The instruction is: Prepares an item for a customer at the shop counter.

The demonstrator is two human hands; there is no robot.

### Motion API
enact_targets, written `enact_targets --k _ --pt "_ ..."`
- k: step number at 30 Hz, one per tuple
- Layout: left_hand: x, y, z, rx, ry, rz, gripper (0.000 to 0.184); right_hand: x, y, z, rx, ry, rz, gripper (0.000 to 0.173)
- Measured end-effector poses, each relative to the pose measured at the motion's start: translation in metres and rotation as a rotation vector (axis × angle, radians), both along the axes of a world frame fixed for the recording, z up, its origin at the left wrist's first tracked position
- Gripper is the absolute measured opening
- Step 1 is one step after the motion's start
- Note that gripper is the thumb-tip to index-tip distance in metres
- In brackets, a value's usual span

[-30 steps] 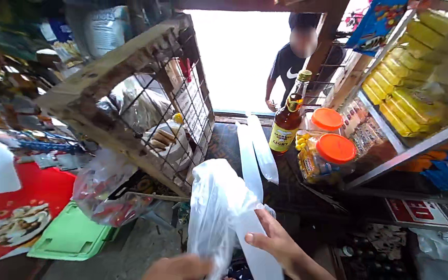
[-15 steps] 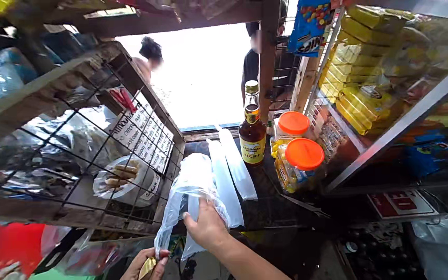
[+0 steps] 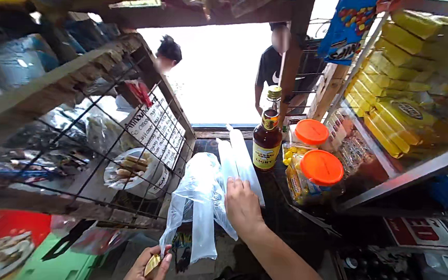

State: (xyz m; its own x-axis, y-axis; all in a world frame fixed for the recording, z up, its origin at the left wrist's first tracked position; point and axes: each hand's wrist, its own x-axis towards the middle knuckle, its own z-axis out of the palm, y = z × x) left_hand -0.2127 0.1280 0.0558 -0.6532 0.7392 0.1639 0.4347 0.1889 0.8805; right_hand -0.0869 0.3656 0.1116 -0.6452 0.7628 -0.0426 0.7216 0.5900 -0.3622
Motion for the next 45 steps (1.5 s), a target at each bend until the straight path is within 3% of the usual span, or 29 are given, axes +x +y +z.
enact_targets --k 6,10,14,17,20,22,25,28,30,35,41,45 --pt "-0.011 0.014 -0.010 0.084 -0.061 -0.056 0.034 -0.066 0.032 0.010 -0.196 -0.304 -0.102 0.080" --pt "-0.023 0.021 -0.016 0.276 -0.017 -0.146 0.040 -0.063 0.047 0.020 -0.301 -0.254 -0.137 0.099" --pt "-0.034 0.019 -0.006 0.420 0.028 -0.273 0.023 -0.002 0.024 0.049 -0.317 0.093 -0.135 0.097" --pt "-0.038 0.018 0.000 0.469 -0.044 -0.267 0.032 0.068 -0.024 0.075 -0.250 0.315 0.021 0.093" --pt "-0.044 0.023 0.001 0.485 -0.085 -0.322 0.040 0.111 -0.069 0.102 -0.453 0.342 0.242 0.085" --pt "-0.044 0.026 0.002 0.505 -0.105 -0.342 0.045 0.110 -0.089 0.111 -0.638 0.267 0.281 0.081" --pt "-0.044 0.026 0.001 0.508 -0.062 -0.365 0.046 0.080 -0.097 0.087 -0.799 0.239 0.282 0.077" --pt "-0.043 0.025 -0.006 0.470 0.070 -0.399 0.047 0.027 -0.084 0.060 -0.900 0.199 0.110 0.080" --pt "-0.043 0.025 -0.013 0.452 0.119 -0.423 0.049 -0.008 -0.076 0.052 -0.874 0.148 0.018 0.085" --pt "-0.038 0.031 -0.020 0.444 0.164 -0.467 0.051 -0.060 -0.067 0.053 -0.561 -0.078 0.001 0.083" --pt "-0.036 0.038 -0.020 0.387 0.162 -0.462 0.054 -0.088 -0.059 0.040 -0.358 -0.388 -0.020 0.049" --pt "-0.040 0.032 -0.023 0.327 0.115 -0.351 0.057 -0.094 -0.050 0.024 -0.297 -0.397 -0.005 0.043"
